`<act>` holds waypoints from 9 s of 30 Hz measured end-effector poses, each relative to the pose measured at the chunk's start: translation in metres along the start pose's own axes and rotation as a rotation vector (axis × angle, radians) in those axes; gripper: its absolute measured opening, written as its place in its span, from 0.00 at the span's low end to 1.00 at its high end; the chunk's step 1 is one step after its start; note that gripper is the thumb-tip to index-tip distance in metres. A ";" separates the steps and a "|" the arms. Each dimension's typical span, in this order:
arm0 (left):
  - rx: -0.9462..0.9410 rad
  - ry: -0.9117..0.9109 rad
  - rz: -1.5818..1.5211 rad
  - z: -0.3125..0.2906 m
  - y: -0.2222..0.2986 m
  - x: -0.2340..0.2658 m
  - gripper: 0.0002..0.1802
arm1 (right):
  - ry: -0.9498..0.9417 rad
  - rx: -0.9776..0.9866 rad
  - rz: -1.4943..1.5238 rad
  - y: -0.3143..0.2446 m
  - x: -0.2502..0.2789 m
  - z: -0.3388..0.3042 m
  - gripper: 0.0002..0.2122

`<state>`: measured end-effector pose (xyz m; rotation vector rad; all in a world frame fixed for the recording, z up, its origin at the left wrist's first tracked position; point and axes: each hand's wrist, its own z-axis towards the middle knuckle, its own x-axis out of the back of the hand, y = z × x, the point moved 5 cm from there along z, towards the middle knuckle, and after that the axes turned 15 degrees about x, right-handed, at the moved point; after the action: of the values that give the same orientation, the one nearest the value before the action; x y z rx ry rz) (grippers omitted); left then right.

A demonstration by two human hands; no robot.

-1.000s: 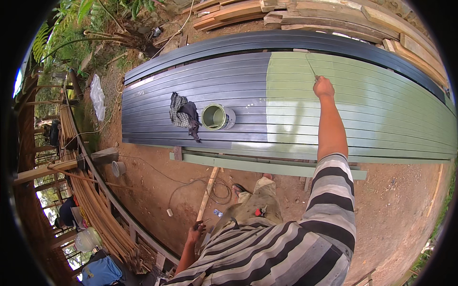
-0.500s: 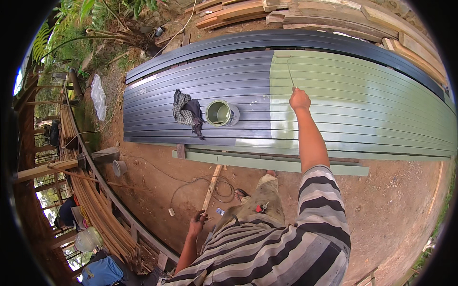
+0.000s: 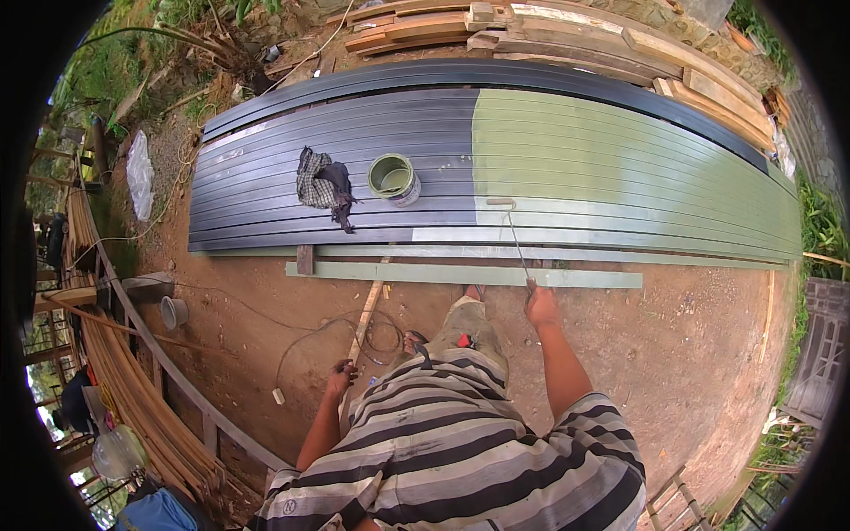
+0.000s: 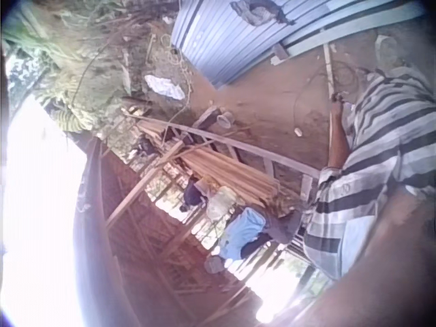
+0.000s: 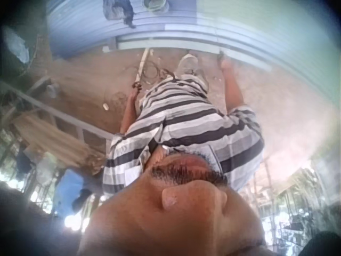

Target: The person paints metal sheets with green paint using a roller, dipping the tool into a can and applying it in long strokes while occasionally wiping surfaces with a rag.

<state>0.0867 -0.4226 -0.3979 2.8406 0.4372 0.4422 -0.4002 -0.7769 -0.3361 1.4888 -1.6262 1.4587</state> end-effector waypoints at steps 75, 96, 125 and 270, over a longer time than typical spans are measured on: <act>0.101 0.079 -0.204 -0.055 -0.230 0.066 0.27 | 0.050 -0.118 -0.053 -0.031 -0.046 -0.088 0.19; -0.053 0.093 -0.154 -0.095 0.094 -0.117 0.25 | -0.034 -0.023 0.096 -0.003 0.029 0.206 0.20; 0.035 0.231 -0.212 -0.150 0.013 -0.112 0.24 | -0.043 0.068 -0.028 0.055 0.068 0.221 0.15; 0.180 -0.009 -0.067 -0.119 -0.100 -0.269 0.23 | -0.005 -0.089 0.031 0.294 0.123 -0.178 0.20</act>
<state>-0.2225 -0.3958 -0.3838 2.9883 0.5963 0.3954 -0.7552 -0.7123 -0.2820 1.4252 -1.7008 1.3814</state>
